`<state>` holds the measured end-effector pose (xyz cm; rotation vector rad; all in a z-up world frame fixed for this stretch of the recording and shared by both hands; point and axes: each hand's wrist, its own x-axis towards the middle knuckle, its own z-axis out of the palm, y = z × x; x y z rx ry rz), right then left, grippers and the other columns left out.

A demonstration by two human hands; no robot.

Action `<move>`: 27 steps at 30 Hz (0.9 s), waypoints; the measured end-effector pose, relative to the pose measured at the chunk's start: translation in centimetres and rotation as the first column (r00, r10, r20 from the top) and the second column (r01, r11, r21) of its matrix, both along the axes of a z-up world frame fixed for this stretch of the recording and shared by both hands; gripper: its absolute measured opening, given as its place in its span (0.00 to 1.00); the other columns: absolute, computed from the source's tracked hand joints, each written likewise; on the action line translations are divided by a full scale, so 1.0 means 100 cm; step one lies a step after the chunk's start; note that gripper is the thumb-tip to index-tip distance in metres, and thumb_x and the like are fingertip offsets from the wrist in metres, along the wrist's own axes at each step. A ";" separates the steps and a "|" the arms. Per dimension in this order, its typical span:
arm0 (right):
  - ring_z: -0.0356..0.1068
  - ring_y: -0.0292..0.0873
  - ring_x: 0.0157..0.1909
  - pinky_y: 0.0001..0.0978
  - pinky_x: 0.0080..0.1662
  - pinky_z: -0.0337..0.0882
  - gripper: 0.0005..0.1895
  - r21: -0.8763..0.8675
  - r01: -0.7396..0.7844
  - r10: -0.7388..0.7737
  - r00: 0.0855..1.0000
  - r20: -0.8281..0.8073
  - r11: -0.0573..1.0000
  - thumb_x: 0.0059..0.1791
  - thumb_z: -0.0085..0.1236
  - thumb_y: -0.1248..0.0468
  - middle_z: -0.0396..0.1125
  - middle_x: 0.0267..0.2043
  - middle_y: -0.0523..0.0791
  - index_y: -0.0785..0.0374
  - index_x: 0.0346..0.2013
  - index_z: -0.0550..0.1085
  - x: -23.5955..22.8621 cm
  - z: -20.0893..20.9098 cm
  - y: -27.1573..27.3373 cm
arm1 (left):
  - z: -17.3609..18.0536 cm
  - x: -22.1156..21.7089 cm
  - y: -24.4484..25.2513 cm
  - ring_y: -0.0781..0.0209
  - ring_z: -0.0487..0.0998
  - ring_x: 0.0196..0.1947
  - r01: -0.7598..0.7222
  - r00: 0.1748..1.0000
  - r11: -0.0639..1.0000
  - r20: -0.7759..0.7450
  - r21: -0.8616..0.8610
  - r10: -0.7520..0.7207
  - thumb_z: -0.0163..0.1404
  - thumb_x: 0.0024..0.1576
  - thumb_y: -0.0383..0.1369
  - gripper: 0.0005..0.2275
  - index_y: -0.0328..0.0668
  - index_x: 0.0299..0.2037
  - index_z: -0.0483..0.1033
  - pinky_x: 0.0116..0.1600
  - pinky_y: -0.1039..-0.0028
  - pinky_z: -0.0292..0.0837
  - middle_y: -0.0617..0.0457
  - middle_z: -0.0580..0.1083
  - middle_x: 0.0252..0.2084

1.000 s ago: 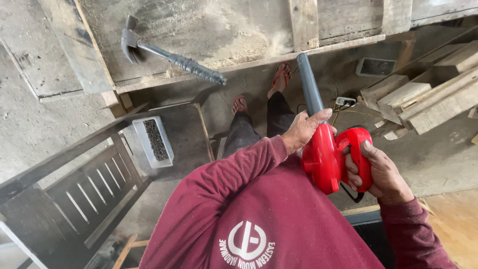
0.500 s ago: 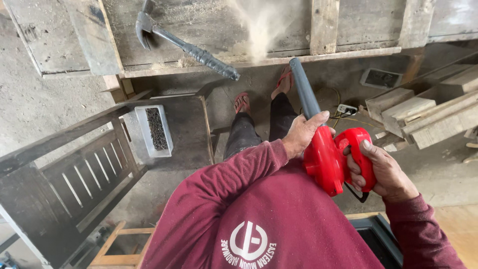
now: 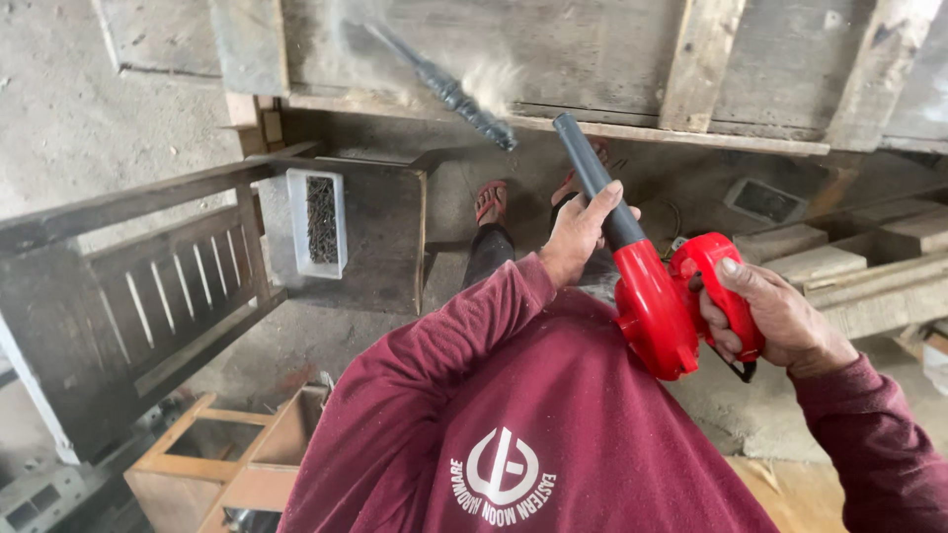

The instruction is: The person uses a red handheld leaf blower to remove sawdust and debris from a wooden workbench and various pieces of lumber. They move several wooden planks and blocks to access and clean the surfaces underneath, then stack the cleaned wood back on the bench.

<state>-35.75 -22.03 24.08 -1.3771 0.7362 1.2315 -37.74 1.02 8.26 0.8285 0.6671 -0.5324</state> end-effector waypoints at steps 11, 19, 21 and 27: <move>0.58 0.39 0.12 0.35 0.16 0.63 0.30 0.148 -0.114 0.116 0.993 -0.007 0.982 0.49 0.50 0.40 0.60 0.20 0.44 0.64 0.49 0.71 0.059 -0.020 0.003 | -0.030 0.017 0.025 0.68 0.75 0.27 -0.226 0.970 0.973 -0.080 0.056 0.230 0.53 0.59 0.48 0.18 0.40 0.43 0.74 0.32 0.76 0.74 0.56 0.75 0.33; 0.60 0.38 0.13 0.34 0.17 0.64 0.32 0.189 -0.351 0.355 0.935 0.011 0.917 0.48 0.52 0.38 0.62 0.22 0.44 0.66 0.46 0.70 0.142 -0.044 -0.006 | -0.019 0.038 -0.008 0.68 0.74 0.29 -0.534 0.841 0.826 0.018 0.179 0.540 0.53 0.61 0.46 0.17 0.36 0.43 0.74 0.33 0.74 0.72 0.55 0.74 0.33; 0.59 0.38 0.13 0.33 0.18 0.64 0.32 0.193 -0.399 0.402 0.915 0.027 0.896 0.48 0.52 0.38 0.61 0.22 0.44 0.65 0.45 0.70 0.156 -0.046 -0.004 | -0.012 0.043 -0.011 0.68 0.73 0.29 -0.567 0.817 0.791 0.034 0.230 0.576 0.53 0.61 0.46 0.18 0.35 0.43 0.73 0.33 0.74 0.72 0.55 0.73 0.33; 0.60 0.40 0.14 0.37 0.19 0.67 0.33 0.228 -0.492 0.494 0.868 0.055 0.840 0.49 0.53 0.38 0.61 0.22 0.45 0.67 0.46 0.69 0.192 -0.055 0.015 | -0.012 0.054 -0.007 0.67 0.73 0.28 -0.658 0.731 0.686 0.044 0.312 0.681 0.52 0.60 0.46 0.19 0.35 0.45 0.73 0.31 0.76 0.71 0.54 0.74 0.32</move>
